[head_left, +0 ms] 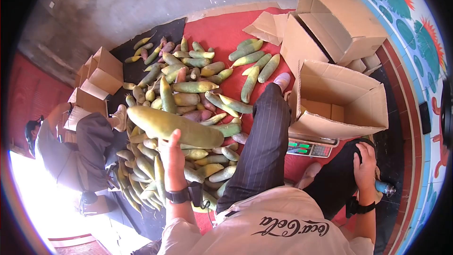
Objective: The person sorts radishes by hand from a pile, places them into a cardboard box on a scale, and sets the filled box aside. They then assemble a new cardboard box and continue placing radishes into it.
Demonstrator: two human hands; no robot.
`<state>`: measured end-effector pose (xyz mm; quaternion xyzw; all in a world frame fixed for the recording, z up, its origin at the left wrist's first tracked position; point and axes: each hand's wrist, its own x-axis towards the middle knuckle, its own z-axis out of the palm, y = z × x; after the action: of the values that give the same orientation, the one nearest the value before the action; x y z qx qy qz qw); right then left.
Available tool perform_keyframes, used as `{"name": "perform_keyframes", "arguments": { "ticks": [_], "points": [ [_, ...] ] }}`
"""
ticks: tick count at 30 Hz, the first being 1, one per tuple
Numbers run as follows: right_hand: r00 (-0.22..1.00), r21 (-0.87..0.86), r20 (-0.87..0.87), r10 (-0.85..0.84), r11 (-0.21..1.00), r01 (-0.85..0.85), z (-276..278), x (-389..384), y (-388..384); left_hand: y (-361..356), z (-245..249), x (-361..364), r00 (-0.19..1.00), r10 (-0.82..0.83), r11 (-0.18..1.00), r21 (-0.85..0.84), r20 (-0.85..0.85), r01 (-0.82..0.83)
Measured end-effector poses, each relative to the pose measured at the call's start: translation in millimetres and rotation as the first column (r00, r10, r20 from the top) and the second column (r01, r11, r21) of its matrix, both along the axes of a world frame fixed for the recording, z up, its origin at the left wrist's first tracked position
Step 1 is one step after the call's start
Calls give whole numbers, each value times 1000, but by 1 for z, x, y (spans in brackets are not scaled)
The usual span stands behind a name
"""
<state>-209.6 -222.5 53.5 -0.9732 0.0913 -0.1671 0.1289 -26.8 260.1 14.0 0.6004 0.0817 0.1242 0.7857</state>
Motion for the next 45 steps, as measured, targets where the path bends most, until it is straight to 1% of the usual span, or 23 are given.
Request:
{"name": "perform_keyframes", "arguments": {
  "ticks": [3,5,7,9,10,11,13,16,19,23,24,25,26,27,28,30,34,35,37,39,41,43,45],
  "points": [
    [990,140,98,105,983,-118,28,16,35,-13,33,-6,990,-92,967,-227,108,115],
    [967,349,194,164,910,-225,33,24,51,-39,48,-14,987,-137,931,-331,78,155],
    [961,417,180,212,868,-270,51,30,76,-71,54,-20,971,-239,876,-426,29,228],
    [918,351,204,341,850,-394,60,38,95,-103,61,-30,891,-452,725,-569,30,387],
    [909,376,136,394,828,-415,62,40,101,-119,51,-30,882,-471,703,-593,25,392],
    [886,284,44,461,845,-454,70,42,108,-132,44,-31,839,-544,659,-613,12,436],
    [878,447,-52,477,797,-406,65,40,119,-158,41,-34,774,-632,603,-604,37,521],
    [936,494,-46,349,823,-282,39,29,117,-191,53,-34,690,-720,531,-580,76,618],
    [977,508,9,215,840,-190,36,22,106,-216,65,-33,626,-772,504,-495,110,708],
    [986,661,102,133,731,-167,40,21,88,-238,64,-27,443,-888,371,-377,123,849],
    [992,807,108,65,577,-126,44,20,80,-241,65,-23,421,-893,375,-252,158,892],
    [995,915,98,-2,393,-89,47,18,71,-243,60,-17,421,-893,374,-258,161,891],
    [996,919,81,-41,391,-59,53,17,60,-245,48,-9,417,-904,426,110,97,898],
    [995,922,64,-79,387,-29,58,17,49,-245,40,-3,433,-901,398,464,34,791],
    [994,913,65,-90,407,-23,61,20,42,-247,33,1,512,-853,409,741,103,533],
    [989,886,46,-141,464,25,65,20,26,-248,19,7,518,-847,337,873,118,353],
    [983,849,46,-176,526,54,80,26,4,-245,-2,7,498,-865,185,962,64,199],
    [984,845,38,-171,531,60,85,31,0,-245,-5,8,503,-862,192,959,64,207],
    [987,720,-13,-161,683,121,95,44,-10,-247,-8,8,480,-875,157,974,59,165],
    [987,694,-43,-153,707,140,90,60,-29,-247,-8,9,470,-879,188,966,83,180],
    [982,578,-176,-71,800,161,81,78,-44,-247,-9,10,450,-887,228,945,103,233],
    [979,512,-195,-58,846,152,64,98,-55,-245,-8,10,447,-889,222,946,99,234],
    [909,349,-415,-29,918,189,53,121,-60,-243,-9,10,445,-891,216,948,93,233]
  ]
}}
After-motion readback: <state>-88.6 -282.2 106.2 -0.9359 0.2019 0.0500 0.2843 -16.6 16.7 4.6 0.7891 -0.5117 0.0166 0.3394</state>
